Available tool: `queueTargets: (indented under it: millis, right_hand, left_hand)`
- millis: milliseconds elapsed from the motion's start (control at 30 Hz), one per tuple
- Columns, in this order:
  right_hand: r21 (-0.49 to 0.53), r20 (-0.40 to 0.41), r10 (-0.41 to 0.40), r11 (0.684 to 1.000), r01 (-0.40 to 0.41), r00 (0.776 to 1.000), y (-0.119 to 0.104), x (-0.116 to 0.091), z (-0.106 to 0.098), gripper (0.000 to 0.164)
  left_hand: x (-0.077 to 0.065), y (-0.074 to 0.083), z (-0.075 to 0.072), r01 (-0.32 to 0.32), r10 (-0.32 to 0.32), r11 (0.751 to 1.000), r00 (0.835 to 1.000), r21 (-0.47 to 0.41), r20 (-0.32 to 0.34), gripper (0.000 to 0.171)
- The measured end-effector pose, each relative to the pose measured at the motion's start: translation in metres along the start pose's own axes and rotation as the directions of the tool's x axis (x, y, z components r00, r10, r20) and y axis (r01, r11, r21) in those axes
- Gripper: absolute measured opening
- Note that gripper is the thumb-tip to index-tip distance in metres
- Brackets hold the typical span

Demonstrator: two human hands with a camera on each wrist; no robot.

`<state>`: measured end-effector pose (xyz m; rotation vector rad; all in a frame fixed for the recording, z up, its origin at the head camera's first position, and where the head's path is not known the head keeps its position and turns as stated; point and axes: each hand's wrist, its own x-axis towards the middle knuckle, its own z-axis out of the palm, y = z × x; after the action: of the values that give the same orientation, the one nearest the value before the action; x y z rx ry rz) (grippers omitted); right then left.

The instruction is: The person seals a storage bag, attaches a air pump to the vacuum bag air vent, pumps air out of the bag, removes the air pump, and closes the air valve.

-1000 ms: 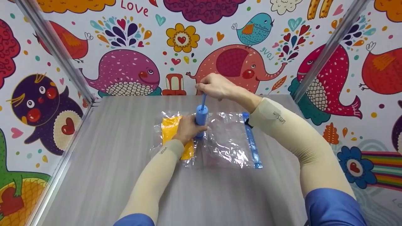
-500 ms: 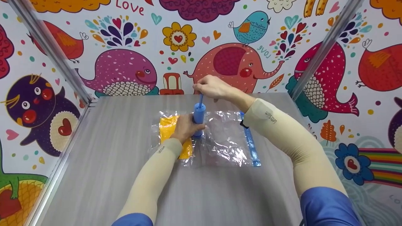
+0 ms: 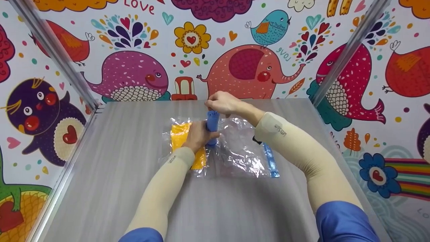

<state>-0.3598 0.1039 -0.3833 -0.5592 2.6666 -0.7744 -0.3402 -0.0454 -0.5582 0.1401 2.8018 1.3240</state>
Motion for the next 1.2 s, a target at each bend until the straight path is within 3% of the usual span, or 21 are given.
queueTargets:
  millis: [167,367,533,667,767,933,1033,1200]
  right_hand:
    - [0.029,0.025,-0.001,1.000,0.000,1.000,0.007,0.002,0.009,0.037]
    - [0.053,-0.006,-0.025,0.998,0.026,1.000,0.013,0.001,0.016,0.038]
    - [0.057,-0.060,-0.047,0.997,0.051,0.997,0.020,0.000,0.022,0.046]
    - [0.013,-0.150,-0.091,0.995,0.094,0.984,0.028,-0.001,0.027,0.057]
    - [-0.007,-0.221,-0.086,0.996,0.086,0.972,0.036,-0.003,0.034,0.062]
    - [0.032,-0.285,-0.032,0.999,0.043,0.958,0.051,-0.005,0.059,0.071]
    - [0.075,-0.314,-0.029,0.996,0.055,0.949,0.056,-0.005,0.076,0.070]
    - [0.092,-0.417,-0.063,0.990,0.110,0.907,0.064,-0.004,0.096,0.065]
  left_hand:
    - [0.000,0.000,0.001,-0.022,0.022,1.000,1.000,0.003,-0.008,0.041]
    - [0.000,-0.002,0.002,-0.015,0.015,0.999,1.000,-0.028,-0.009,0.040]
    - [0.000,-0.003,0.001,-0.002,0.002,0.999,1.000,-0.047,-0.003,0.050]
    - [0.000,-0.003,0.000,-0.008,0.008,0.997,1.000,-0.073,0.007,0.071]
    - [0.000,-0.003,0.001,-0.011,0.012,0.997,1.000,-0.073,0.009,0.077]
    - [0.001,-0.004,0.000,-0.032,0.032,0.999,0.999,0.004,-0.011,0.052]
    - [0.002,-0.004,0.000,-0.035,0.037,0.998,0.999,0.043,-0.036,0.041]
    - [0.000,-0.005,0.003,-0.055,0.057,0.998,0.997,0.036,-0.059,0.044]
